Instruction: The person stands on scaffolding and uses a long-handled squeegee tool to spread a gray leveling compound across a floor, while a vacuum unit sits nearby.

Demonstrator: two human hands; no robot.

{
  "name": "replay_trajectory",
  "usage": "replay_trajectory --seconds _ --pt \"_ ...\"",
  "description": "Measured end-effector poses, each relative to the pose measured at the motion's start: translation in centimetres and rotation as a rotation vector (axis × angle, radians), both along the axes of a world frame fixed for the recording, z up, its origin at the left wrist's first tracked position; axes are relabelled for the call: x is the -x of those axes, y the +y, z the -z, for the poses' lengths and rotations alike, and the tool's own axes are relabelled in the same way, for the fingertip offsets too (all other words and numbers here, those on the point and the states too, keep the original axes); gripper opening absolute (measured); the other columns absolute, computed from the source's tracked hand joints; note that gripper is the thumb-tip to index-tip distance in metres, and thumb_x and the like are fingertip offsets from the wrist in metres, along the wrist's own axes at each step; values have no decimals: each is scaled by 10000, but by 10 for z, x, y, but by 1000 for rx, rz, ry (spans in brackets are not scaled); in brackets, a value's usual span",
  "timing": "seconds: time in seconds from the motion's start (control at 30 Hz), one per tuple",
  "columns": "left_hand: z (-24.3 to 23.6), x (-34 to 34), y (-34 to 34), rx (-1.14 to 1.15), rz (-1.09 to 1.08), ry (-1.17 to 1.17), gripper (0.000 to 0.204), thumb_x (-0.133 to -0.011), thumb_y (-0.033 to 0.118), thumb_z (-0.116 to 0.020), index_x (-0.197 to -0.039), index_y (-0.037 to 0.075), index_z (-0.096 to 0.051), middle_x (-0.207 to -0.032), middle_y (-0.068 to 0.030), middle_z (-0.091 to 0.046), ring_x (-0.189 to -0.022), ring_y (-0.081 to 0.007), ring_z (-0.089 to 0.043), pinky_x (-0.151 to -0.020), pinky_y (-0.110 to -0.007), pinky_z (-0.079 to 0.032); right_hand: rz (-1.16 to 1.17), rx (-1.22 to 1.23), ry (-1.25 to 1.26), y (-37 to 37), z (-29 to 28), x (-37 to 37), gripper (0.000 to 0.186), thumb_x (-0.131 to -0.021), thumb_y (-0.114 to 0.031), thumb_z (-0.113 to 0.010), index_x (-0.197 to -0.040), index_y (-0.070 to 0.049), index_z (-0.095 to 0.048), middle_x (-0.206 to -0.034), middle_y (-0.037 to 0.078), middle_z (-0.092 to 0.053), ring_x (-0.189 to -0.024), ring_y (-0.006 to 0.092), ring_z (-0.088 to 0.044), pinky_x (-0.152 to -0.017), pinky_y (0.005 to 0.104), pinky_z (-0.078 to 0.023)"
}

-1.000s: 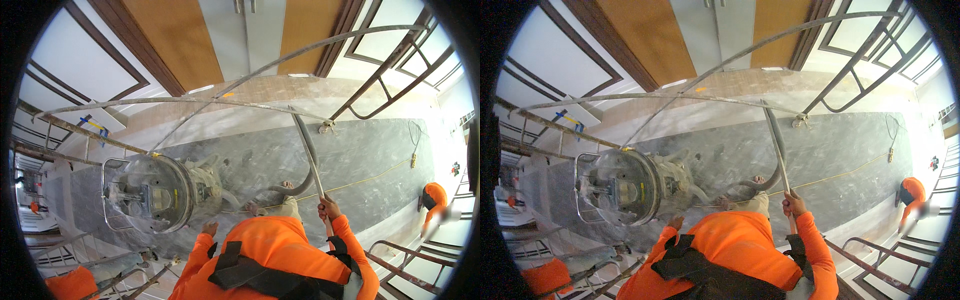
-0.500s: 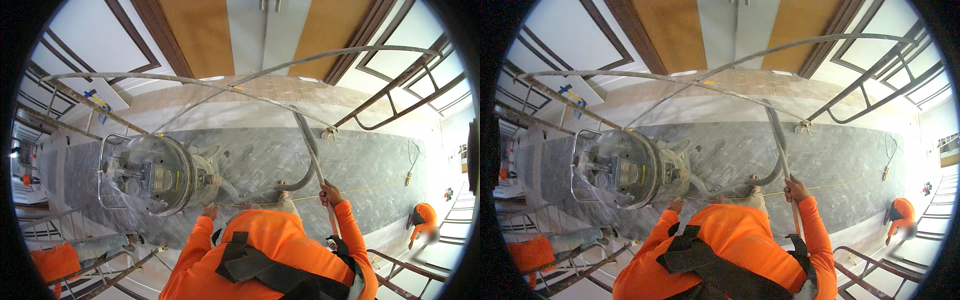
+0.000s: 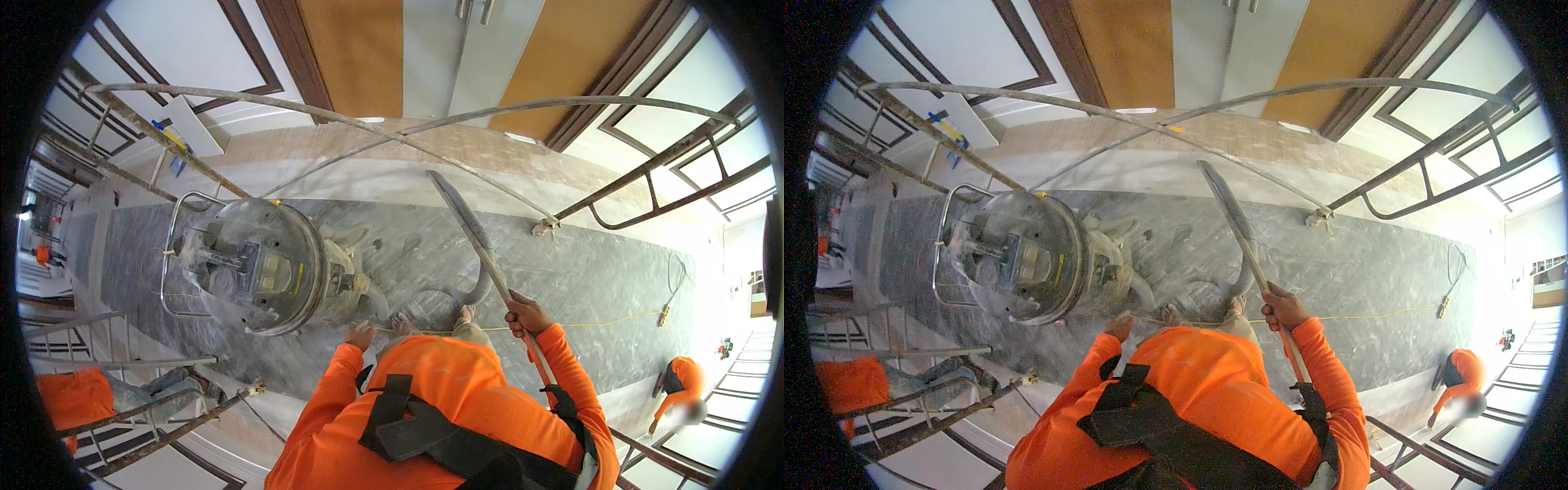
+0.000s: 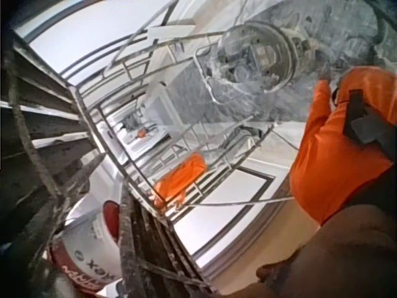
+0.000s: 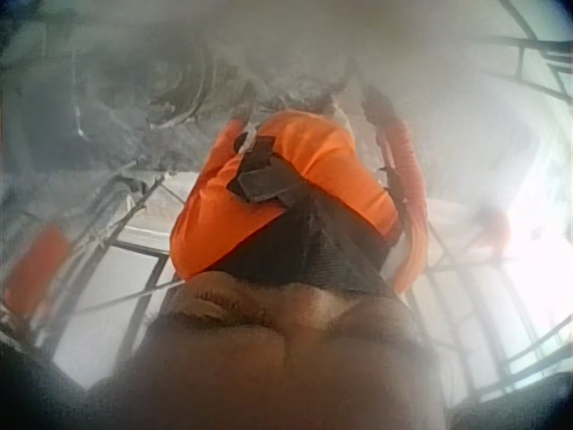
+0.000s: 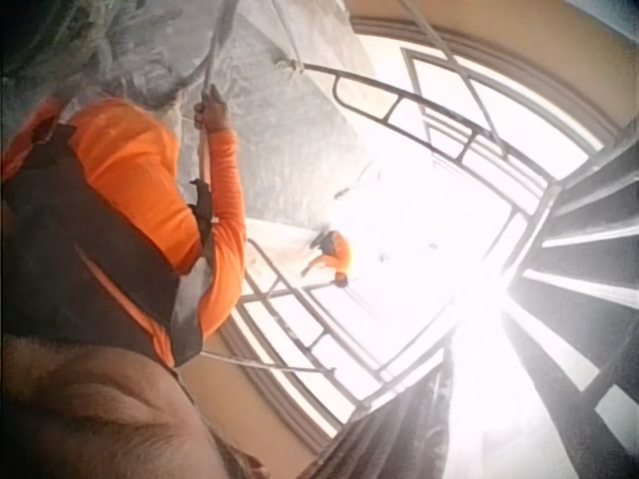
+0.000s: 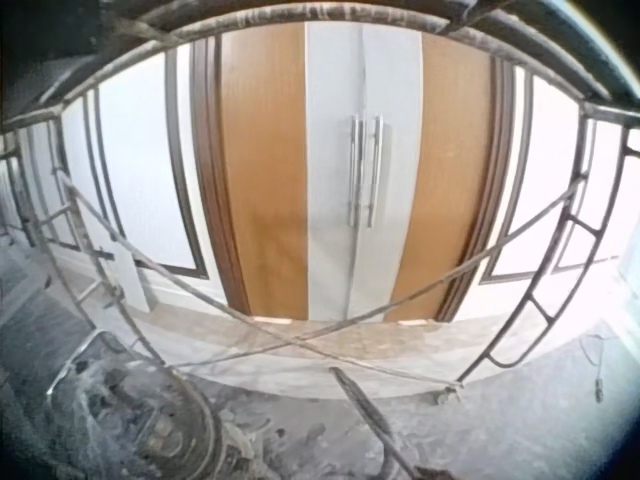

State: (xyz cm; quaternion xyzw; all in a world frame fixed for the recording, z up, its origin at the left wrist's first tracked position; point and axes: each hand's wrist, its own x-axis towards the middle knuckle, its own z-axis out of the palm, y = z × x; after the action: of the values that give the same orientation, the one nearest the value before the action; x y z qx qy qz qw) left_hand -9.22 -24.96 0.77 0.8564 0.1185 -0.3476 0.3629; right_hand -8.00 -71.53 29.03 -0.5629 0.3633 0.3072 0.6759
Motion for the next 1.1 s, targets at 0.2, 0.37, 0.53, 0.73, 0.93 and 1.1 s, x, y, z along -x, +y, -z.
replay_trajectory --seconds 0.2,0.37,0.53,0.73,0.93,1.1 --pt "-21 -27 -32 182 -42 -48 716 -880 532 -611 -1399 48 -510 -1351 -248 -559 -1224 -361 -572 -1016 -405 -459 -3 30 39 -3 -20 3 539 -1004 -279 -502 -1517 -204 -355 -721 -1 -464 -487 73 -394 -411 242 -370" --pt "-97 -66 -99 274 106 -186 666 -894 462 -630 -1353 -12 -536 -1306 -251 -591 -1210 -332 -592 -1004 -384 -469 145 23 59 -43 -36 37 550 -1000 -325 -549 -1510 -274 -350 -719 -17 -422 -477 46 -352 -395 194 -350" --pt "-96 -82 -153 306 256 -234 675 -888 477 -627 -1354 -3 -538 -1346 -235 -567 -1243 -355 -557 -1050 -403 -435 261 -22 84 -72 -56 56 527 -1007 -350 -539 -1498 -289 -356 -707 -28 -435 -459 40 -371 -375 194 -360" --pt "-89 -89 -203 327 344 -181 686 -878 494 -619 -1359 12 -540 -1363 -228 -554 -1282 -356 -519 -1088 -408 -396 352 -107 150 -114 -43 69 477 -1024 -359 -496 -1481 -304 -371 -698 -22 -456 -446 48 -378 -359 196 -354" --pt "-103 -95 -221 370 388 -140 677 -878 466 -621 -1368 9 -527 -1374 -237 -541 -1273 -366 -525 -1076 -410 -407 345 -128 157 -138 -41 67 477 -1022 -382 -478 -1480 -310 -368 -706 -13 -484 -449 53 -390 -356 201 -364" --pt "-105 -100 -242 386 464 -231 646 -873 444 -628 -1356 23 -542 -1324 -243 -574 -1222 -372 -558 -1043 -423 -433 242 35 235 -123 -30 79 400 -1036 -423 -423 -1433 -372 -417 -692 -11 -465 -436 82 -378 -370 240 -377"
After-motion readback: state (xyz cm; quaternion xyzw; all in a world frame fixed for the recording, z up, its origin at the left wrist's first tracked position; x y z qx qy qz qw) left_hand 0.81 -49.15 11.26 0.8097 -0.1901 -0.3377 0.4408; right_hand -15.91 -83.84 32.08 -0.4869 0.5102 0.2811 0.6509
